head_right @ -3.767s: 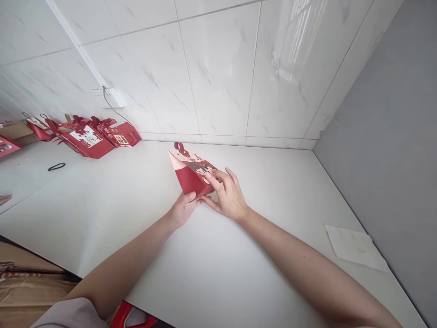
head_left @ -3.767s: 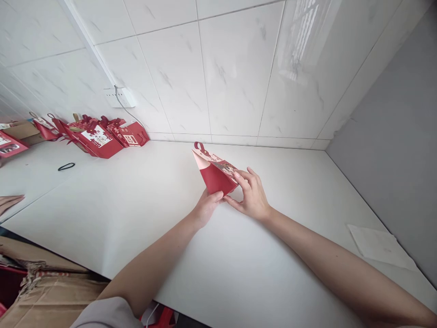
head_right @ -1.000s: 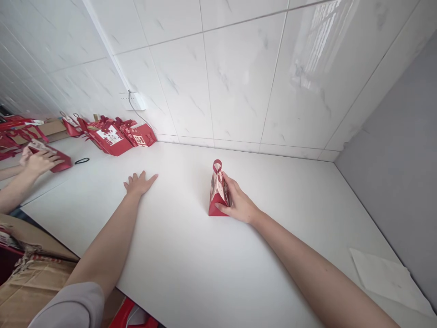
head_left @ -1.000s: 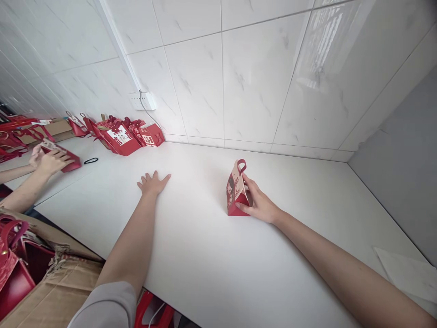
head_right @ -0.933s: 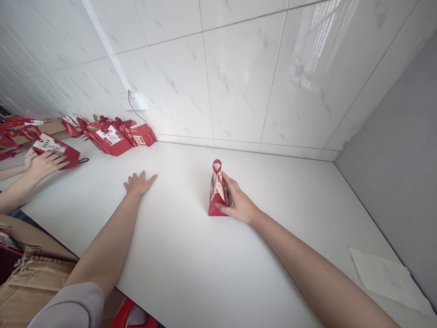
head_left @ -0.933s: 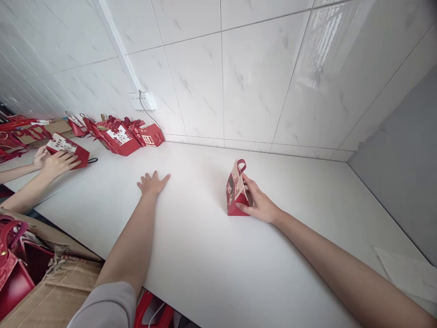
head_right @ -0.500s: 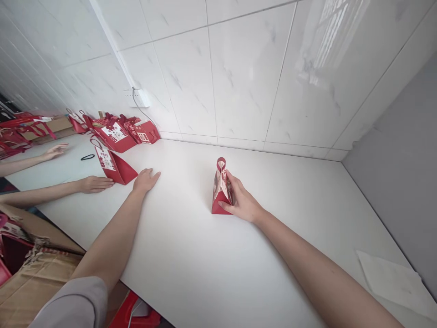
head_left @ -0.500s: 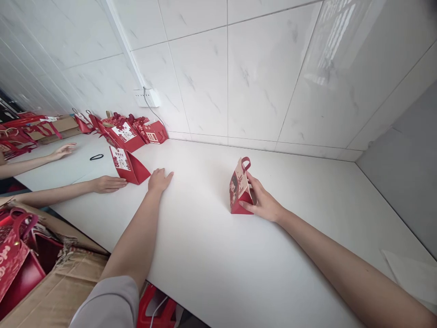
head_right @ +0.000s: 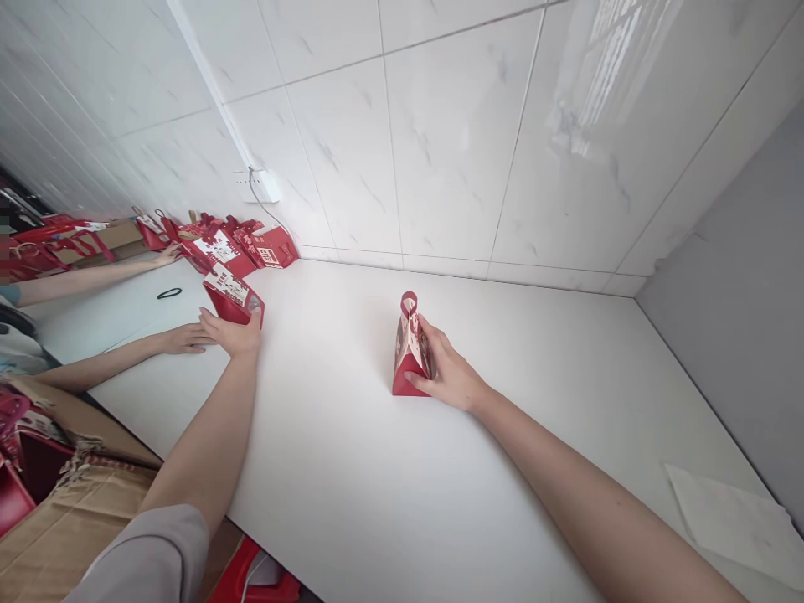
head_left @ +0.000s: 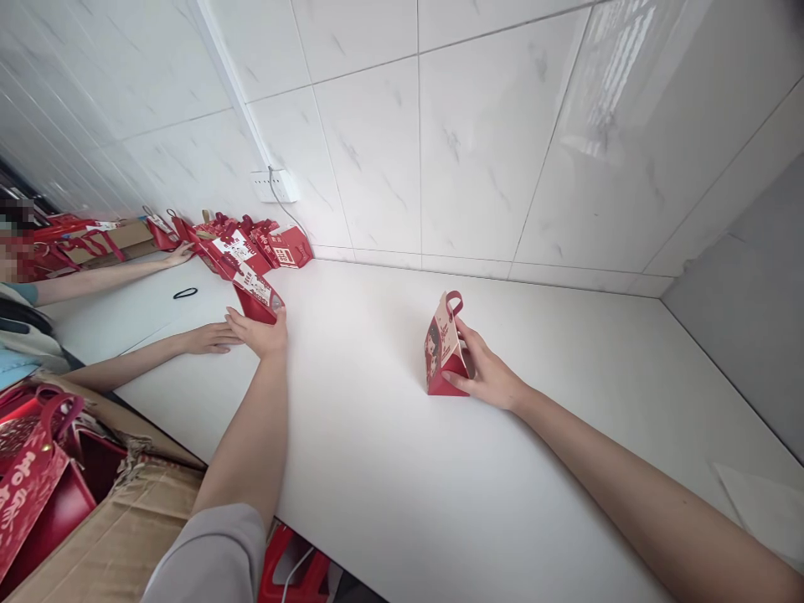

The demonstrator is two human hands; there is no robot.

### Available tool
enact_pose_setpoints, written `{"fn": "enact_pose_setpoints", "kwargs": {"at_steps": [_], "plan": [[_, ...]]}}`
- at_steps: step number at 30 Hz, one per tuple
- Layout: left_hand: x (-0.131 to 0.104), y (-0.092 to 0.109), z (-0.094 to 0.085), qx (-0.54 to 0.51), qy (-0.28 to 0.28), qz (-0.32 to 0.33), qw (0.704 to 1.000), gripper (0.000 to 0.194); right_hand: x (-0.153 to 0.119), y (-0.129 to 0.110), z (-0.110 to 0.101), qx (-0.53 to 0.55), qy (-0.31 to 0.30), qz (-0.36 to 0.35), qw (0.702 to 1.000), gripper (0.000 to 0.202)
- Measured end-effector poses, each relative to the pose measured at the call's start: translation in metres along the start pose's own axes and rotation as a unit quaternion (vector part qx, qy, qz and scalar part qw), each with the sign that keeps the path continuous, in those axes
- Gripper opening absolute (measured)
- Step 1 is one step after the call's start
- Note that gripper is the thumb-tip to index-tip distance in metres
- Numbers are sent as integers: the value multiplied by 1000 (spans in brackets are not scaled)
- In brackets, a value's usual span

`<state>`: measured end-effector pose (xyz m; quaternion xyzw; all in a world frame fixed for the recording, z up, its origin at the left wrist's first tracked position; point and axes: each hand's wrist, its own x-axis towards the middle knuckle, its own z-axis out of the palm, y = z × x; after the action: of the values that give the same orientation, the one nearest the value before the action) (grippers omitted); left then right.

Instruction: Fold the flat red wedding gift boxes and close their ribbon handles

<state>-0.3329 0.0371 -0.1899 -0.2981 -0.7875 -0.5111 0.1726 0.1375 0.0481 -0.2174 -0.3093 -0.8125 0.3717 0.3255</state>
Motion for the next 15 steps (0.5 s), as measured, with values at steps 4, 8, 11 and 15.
{"fn": "enact_pose_setpoints", "kwargs": {"at_steps": [4,8,11,15], "plan": [[4,-4,10,-11,-2,-16,1000,108,0,1,1,2,0,3,1000,100],[0,1,5,-32,-9,-32,999,92,0,0,0,0,1,-1,1000,101],[-2,3,3,-46,-12,-33,998,86,0,-1,0,-3,1,2,1000,101],[-1,2,5,-76,-24,-45,996,80,0,-2,-1,-2,-2,5,1000,101]]}}
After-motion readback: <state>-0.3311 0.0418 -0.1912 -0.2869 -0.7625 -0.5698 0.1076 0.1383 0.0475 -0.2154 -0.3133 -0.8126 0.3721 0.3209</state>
